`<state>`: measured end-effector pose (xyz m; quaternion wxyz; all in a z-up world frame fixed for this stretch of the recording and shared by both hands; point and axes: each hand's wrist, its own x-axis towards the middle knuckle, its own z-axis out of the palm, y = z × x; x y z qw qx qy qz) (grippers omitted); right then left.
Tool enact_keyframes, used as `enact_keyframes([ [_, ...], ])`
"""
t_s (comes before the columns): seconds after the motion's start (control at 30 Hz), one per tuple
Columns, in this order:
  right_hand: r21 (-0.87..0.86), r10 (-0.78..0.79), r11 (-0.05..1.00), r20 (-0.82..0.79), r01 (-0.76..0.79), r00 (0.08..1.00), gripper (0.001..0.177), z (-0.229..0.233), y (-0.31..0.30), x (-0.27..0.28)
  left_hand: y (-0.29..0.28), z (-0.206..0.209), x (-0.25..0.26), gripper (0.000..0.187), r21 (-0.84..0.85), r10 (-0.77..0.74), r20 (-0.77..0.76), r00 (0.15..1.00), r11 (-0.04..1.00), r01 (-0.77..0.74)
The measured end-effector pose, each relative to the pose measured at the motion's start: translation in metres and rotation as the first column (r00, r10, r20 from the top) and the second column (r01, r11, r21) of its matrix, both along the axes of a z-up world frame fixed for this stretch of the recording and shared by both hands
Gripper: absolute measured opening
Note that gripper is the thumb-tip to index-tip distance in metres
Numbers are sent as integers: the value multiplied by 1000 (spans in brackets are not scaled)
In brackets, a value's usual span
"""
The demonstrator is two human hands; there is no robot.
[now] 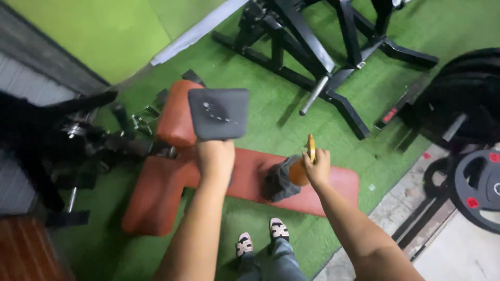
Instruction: Cleaning gym equipment by spraying and wiping with a towel.
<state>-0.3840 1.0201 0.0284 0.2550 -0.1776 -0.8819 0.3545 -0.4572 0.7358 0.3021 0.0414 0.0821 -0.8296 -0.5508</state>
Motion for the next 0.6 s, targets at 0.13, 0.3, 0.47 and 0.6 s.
enact_keyframes([
  [0.13,153,-173,977,168,147,971,31,8,19,18,41,2,8,25,-409,-87,-314,945,911,-52],
  [0.3,16,-206,978,283,210,937,33,-31,57,44,68,-28,7,31,-318,-140,-481,866,948,-23],
  [0.47,-34,-186,977,341,209,922,33,-124,81,63,79,-44,-3,22,-312,-223,-398,890,945,97],
  [0.6,-60,-246,952,433,300,867,38,-146,80,71,92,-52,-1,20,-345,-265,-351,898,928,139],
])
